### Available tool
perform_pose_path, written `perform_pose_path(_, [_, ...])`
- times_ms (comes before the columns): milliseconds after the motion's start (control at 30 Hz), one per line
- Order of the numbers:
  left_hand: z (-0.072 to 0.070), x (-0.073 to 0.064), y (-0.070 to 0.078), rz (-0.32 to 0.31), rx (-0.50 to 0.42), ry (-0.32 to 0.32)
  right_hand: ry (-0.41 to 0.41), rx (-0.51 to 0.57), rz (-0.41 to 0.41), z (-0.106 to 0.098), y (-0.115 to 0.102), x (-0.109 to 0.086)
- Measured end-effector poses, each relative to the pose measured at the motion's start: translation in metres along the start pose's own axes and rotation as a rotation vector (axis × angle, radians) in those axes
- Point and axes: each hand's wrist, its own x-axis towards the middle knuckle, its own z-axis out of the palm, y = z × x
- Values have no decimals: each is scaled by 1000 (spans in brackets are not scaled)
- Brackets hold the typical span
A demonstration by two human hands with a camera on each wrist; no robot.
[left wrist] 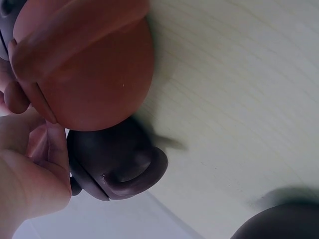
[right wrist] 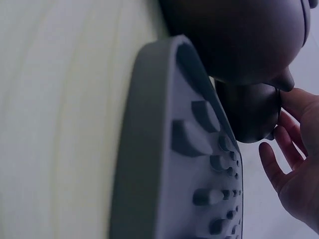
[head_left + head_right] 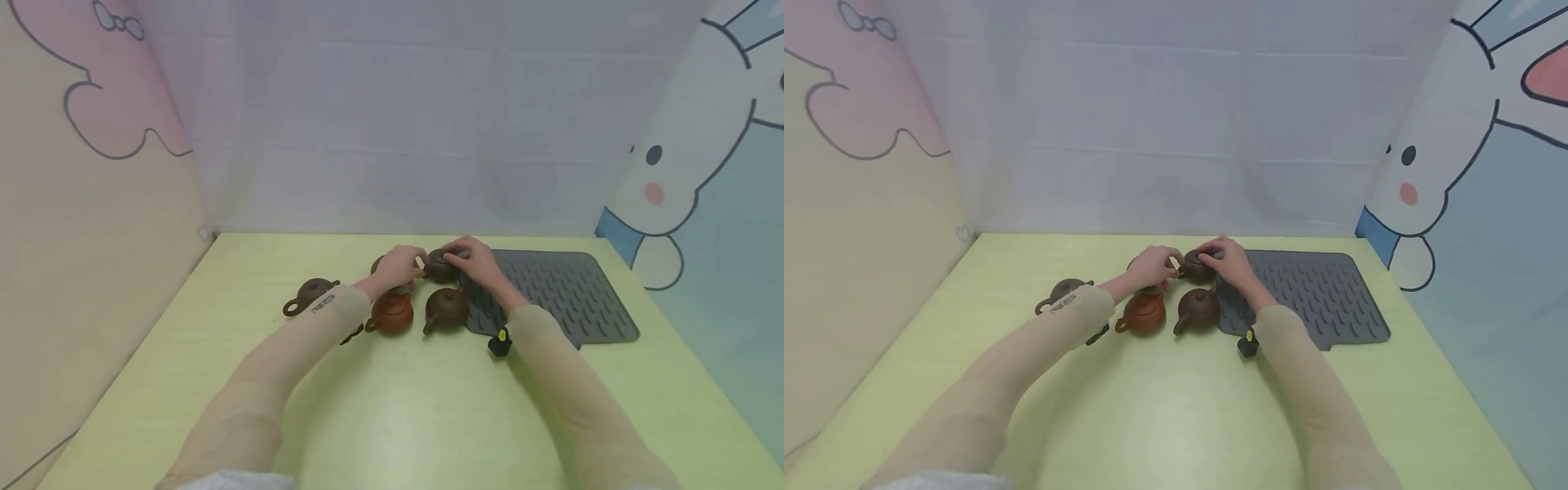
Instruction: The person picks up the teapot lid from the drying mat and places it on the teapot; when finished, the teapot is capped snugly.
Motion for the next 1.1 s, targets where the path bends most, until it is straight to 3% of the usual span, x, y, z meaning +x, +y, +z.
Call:
perform_pose_path(833, [1,-1,-1,-8,-2,7,-49,-11,17,-2,0,3])
perform_pose_path(1100, [-7,1,-1,-23,0,-12,-71,-49,-7,-9,-5,8])
